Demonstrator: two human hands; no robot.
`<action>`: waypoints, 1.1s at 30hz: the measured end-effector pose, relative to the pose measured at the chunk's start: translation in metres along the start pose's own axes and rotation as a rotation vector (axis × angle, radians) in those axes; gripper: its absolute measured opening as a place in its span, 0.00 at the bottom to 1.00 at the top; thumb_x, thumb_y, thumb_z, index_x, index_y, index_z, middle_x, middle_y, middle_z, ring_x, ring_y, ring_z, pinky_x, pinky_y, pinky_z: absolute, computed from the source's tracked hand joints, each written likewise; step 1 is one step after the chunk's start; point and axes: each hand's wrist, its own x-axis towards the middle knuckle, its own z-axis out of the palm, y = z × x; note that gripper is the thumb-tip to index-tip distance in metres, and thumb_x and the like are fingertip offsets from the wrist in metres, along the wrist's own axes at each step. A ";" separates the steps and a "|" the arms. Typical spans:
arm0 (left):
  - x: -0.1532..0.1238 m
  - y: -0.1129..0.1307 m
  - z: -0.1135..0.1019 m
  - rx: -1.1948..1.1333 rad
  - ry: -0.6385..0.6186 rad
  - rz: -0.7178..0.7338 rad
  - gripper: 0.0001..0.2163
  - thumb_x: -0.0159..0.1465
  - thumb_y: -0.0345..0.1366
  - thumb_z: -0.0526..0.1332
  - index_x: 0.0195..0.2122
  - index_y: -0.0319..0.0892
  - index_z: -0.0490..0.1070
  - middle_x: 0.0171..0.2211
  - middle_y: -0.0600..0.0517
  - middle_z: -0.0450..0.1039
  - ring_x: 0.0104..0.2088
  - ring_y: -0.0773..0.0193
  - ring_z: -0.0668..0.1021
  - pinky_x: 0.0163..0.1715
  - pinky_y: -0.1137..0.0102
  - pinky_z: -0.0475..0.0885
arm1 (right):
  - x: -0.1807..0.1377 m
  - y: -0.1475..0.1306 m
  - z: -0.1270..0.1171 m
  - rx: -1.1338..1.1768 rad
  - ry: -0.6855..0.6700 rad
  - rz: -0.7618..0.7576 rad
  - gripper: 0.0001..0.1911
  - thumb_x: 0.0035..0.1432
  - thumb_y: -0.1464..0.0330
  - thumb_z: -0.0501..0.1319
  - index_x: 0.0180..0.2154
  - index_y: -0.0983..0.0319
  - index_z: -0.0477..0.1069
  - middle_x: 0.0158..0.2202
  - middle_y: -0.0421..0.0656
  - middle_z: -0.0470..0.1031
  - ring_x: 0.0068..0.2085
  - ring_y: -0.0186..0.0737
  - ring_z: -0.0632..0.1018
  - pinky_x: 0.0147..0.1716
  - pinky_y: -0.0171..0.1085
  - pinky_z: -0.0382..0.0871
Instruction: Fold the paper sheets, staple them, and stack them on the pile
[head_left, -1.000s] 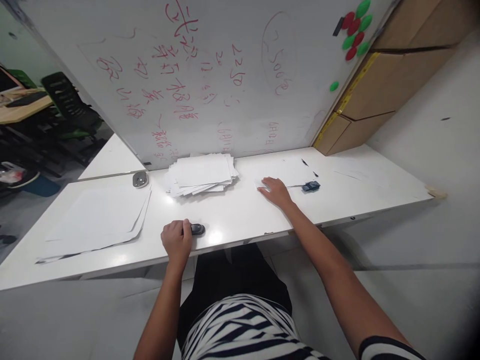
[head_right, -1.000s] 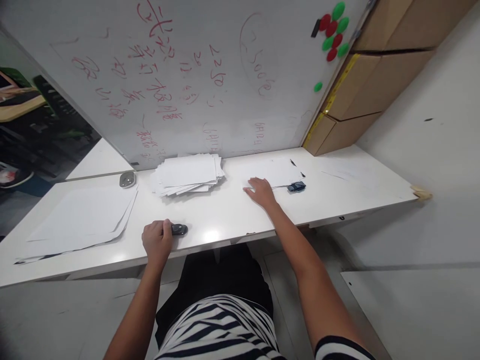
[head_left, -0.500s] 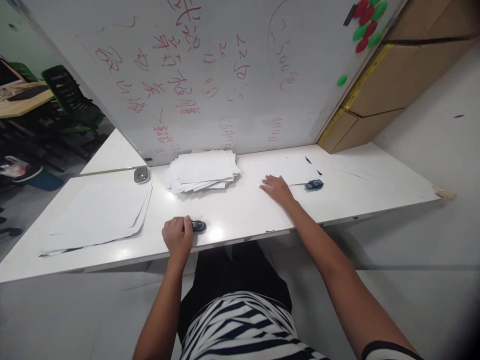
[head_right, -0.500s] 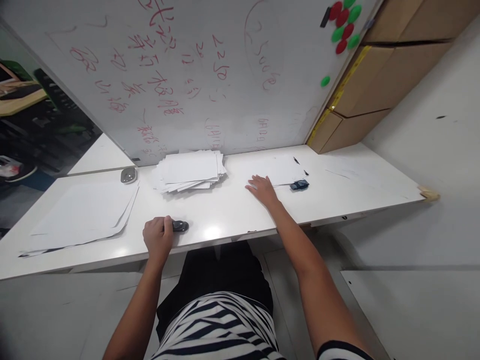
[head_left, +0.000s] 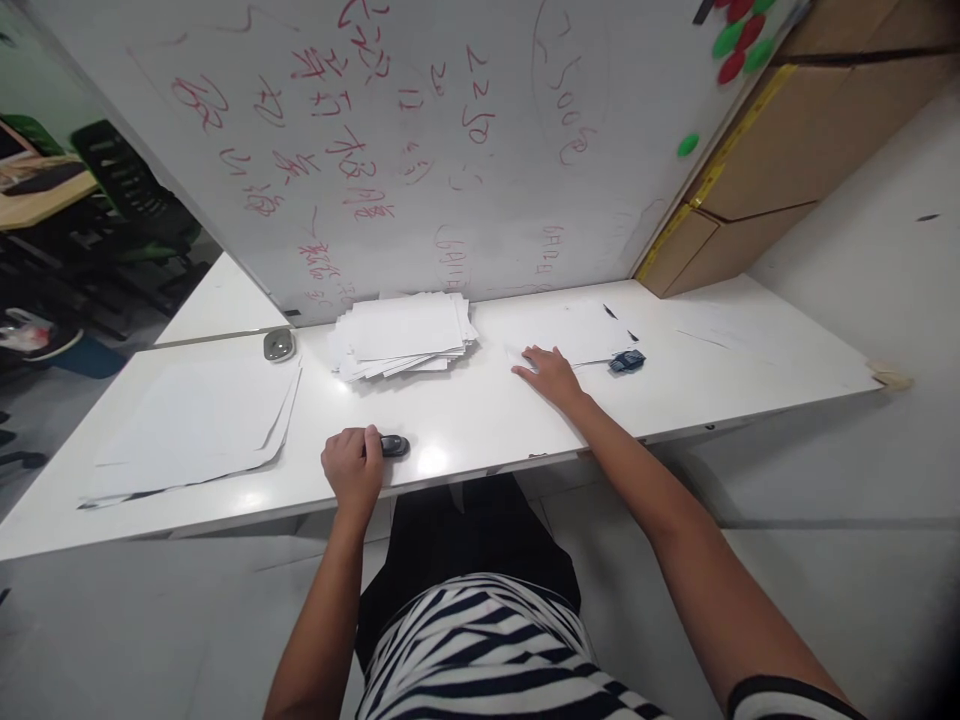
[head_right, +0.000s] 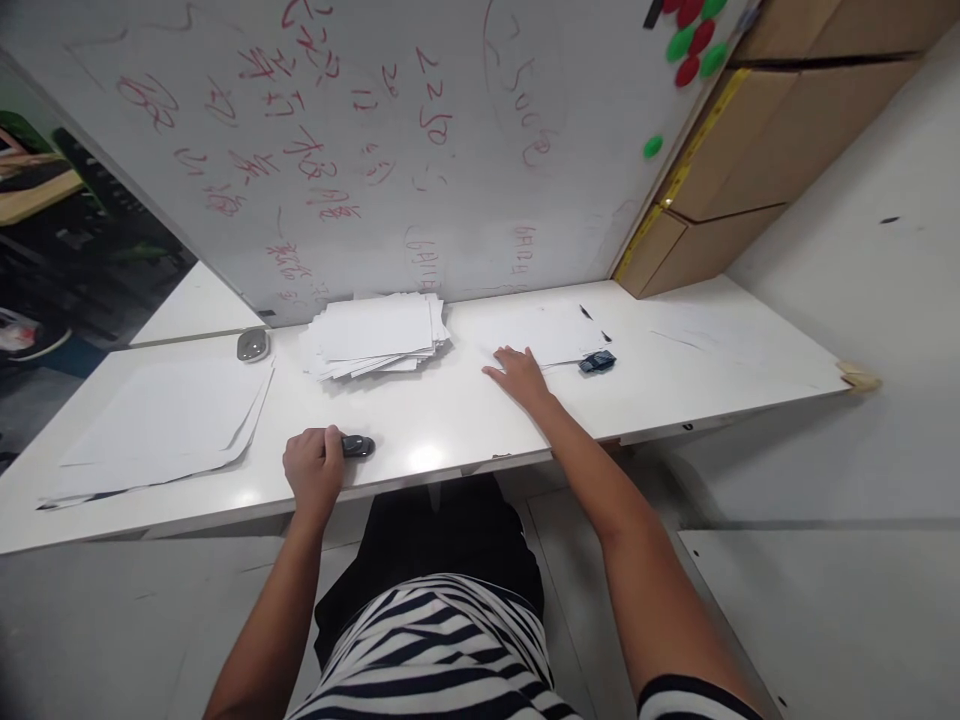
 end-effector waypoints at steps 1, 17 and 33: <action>0.000 0.000 0.000 -0.002 -0.002 -0.001 0.17 0.68 0.40 0.48 0.26 0.43 0.71 0.29 0.47 0.73 0.35 0.57 0.70 0.39 0.63 0.58 | 0.000 -0.002 0.000 -0.005 -0.004 0.002 0.19 0.64 0.58 0.53 0.48 0.62 0.71 0.54 0.51 0.73 0.58 0.50 0.70 0.60 0.50 0.54; -0.001 0.001 -0.003 0.009 0.014 0.002 0.17 0.68 0.39 0.49 0.24 0.42 0.68 0.28 0.48 0.71 0.35 0.58 0.69 0.37 0.64 0.57 | -0.005 -0.015 -0.005 -0.083 -0.007 0.024 0.22 0.68 0.67 0.43 0.51 0.67 0.70 0.55 0.53 0.72 0.60 0.47 0.69 0.60 0.49 0.57; -0.002 0.000 0.000 -0.003 0.045 0.014 0.18 0.68 0.40 0.49 0.24 0.42 0.69 0.28 0.47 0.72 0.35 0.57 0.69 0.36 0.64 0.57 | -0.006 -0.009 0.001 0.047 0.074 0.008 0.19 0.66 0.68 0.47 0.48 0.65 0.73 0.54 0.52 0.73 0.58 0.48 0.71 0.60 0.51 0.57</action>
